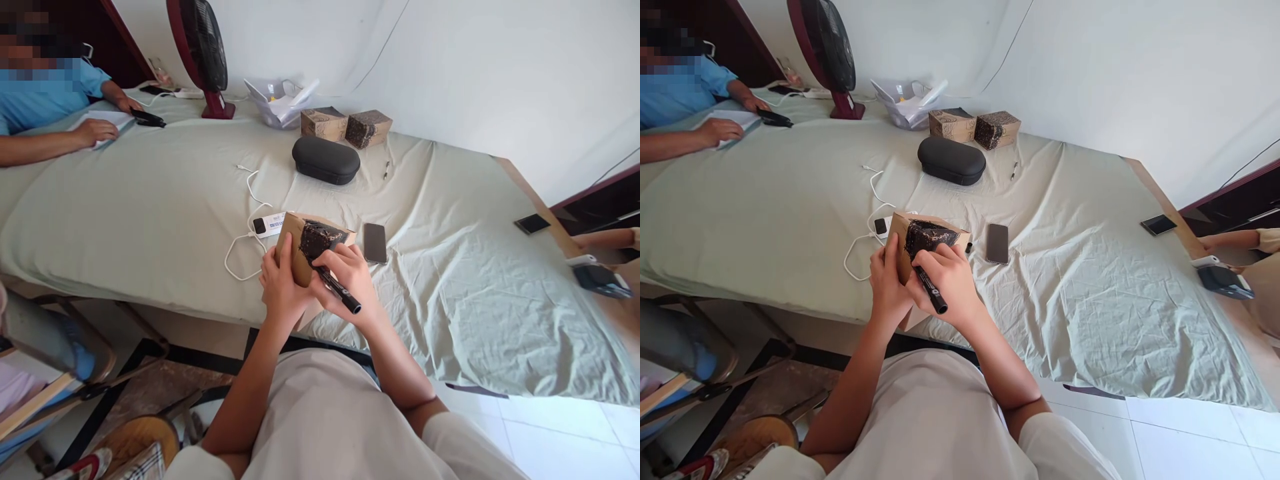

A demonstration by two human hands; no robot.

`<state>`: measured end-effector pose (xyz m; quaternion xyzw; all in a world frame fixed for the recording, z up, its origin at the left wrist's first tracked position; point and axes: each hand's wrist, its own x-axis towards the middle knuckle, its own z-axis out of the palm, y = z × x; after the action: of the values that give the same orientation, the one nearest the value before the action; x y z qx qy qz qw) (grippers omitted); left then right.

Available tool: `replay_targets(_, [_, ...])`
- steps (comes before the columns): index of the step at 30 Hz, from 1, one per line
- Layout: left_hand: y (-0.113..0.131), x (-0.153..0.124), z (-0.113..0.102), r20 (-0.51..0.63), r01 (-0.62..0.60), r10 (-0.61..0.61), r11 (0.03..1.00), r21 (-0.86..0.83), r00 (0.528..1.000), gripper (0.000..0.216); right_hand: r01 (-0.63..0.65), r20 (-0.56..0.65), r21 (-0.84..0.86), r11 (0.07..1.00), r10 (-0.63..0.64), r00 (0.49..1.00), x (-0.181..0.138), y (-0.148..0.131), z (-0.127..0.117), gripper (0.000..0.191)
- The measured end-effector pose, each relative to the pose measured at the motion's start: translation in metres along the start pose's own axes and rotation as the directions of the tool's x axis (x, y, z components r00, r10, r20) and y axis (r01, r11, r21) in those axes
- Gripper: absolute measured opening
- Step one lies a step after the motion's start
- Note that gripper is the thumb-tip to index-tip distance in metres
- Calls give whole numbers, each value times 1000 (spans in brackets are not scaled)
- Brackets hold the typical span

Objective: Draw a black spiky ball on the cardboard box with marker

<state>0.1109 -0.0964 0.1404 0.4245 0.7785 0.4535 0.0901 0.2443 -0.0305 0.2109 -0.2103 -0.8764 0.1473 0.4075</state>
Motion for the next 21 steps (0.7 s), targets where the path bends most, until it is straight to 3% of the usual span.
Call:
replay_targets(7, [-4,3,-4,5,18,-18,999,-41,1000,119,-59,7,76,995,59,998,-9,-6,-9,17])
replay_targets(21, [-16,7,-6,-33,27,-30,995,-97,999,114,-148,-54,225,963,164,985,-23,12,0,13])
